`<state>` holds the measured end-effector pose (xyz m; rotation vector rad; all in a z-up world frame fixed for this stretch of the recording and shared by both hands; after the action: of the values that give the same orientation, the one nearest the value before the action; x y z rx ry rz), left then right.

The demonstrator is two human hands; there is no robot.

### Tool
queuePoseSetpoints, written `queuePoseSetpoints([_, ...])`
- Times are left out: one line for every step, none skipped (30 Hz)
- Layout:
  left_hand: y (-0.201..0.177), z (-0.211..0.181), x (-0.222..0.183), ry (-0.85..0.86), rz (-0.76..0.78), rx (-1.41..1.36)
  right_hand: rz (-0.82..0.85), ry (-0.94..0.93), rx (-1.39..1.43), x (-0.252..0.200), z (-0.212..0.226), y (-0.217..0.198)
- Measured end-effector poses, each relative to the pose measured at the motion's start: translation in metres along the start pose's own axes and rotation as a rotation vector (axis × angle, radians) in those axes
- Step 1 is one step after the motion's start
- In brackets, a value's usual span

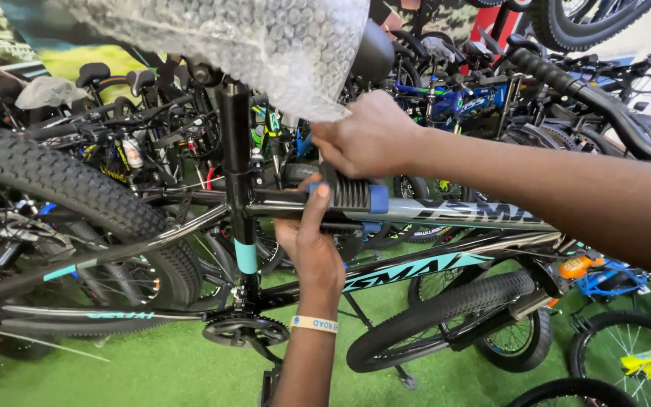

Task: Mounting a bicycle on a repair stand and preparing to work on the chain using tools.

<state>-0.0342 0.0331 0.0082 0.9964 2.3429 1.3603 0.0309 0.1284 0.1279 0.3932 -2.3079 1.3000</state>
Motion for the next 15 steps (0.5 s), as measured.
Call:
queuePoseSetpoints([0.000, -0.001, 0.001, 0.001, -0.001, 0.000, 0.000, -0.001, 0.001, 0.004, 0.001, 0.011])
queuePoseSetpoints([0.000, -0.001, 0.001, 0.007, -0.001, -0.001, 0.100, 0.203, -0.055, 0.006, -0.008, 0.027])
queuePoseSetpoints([0.001, 0.000, 0.000, 0.010, 0.001, -0.003, 0.202, 0.411, -0.112, 0.002, -0.018, 0.041])
queuePoseSetpoints([0.000, 0.002, -0.001, 0.006, 0.001, -0.004, 0.205, 0.412, -0.113, 0.003, -0.019, 0.043])
queuePoseSetpoints([-0.001, 0.002, 0.000, 0.011, 0.007, -0.001, 0.252, 0.480, -0.107, 0.004, -0.022, 0.046])
queuePoseSetpoints([-0.001, 0.002, 0.001, 0.015, 0.014, 0.002, 0.300, 0.547, -0.100, 0.005, -0.024, 0.048])
queuePoseSetpoints([-0.001, 0.001, 0.001, 0.017, 0.018, -0.001, 0.296, 0.547, -0.104, 0.002, -0.023, 0.034])
queuePoseSetpoints([0.000, -0.001, 0.002, 0.019, 0.031, 0.024, 0.211, 0.377, -0.068, 0.003, -0.013, 0.017])
queuePoseSetpoints([0.001, -0.003, 0.002, 0.022, 0.043, 0.052, 0.126, 0.206, -0.030, 0.004, -0.003, 0.000])
queuePoseSetpoints([-0.002, 0.000, 0.003, 0.025, 0.045, 0.051, 0.123, 0.206, -0.031, 0.000, -0.015, 0.003])
queuePoseSetpoints([-0.005, 0.002, 0.004, 0.027, 0.052, 0.061, 0.013, -0.052, 0.084, -0.002, -0.013, 0.000])
queuePoseSetpoints([-0.007, 0.004, 0.006, 0.030, 0.059, 0.071, -0.097, -0.310, 0.198, -0.007, -0.012, -0.004])
queuePoseSetpoints([-0.009, 0.004, 0.006, 0.032, 0.061, 0.072, -0.099, -0.310, 0.197, -0.008, -0.012, 0.002])
queuePoseSetpoints([-0.009, 0.004, 0.007, 0.030, 0.071, 0.079, -0.135, -0.338, 0.195, -0.009, -0.012, 0.006])
queuePoseSetpoints([-0.010, 0.006, 0.007, 0.026, 0.079, 0.089, -0.170, -0.364, 0.197, -0.011, -0.012, 0.011])
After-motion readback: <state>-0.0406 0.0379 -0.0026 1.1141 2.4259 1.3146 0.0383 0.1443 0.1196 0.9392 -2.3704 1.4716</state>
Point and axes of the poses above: each hand's wrist, its own x-axis towards the middle knuckle, its own y-axis out of the palm, z = x × y, the point moved 5 cm from there along x, towards the middle knuckle, and after that the axes turned 3 degrees about -z, right-handed, at the moved point
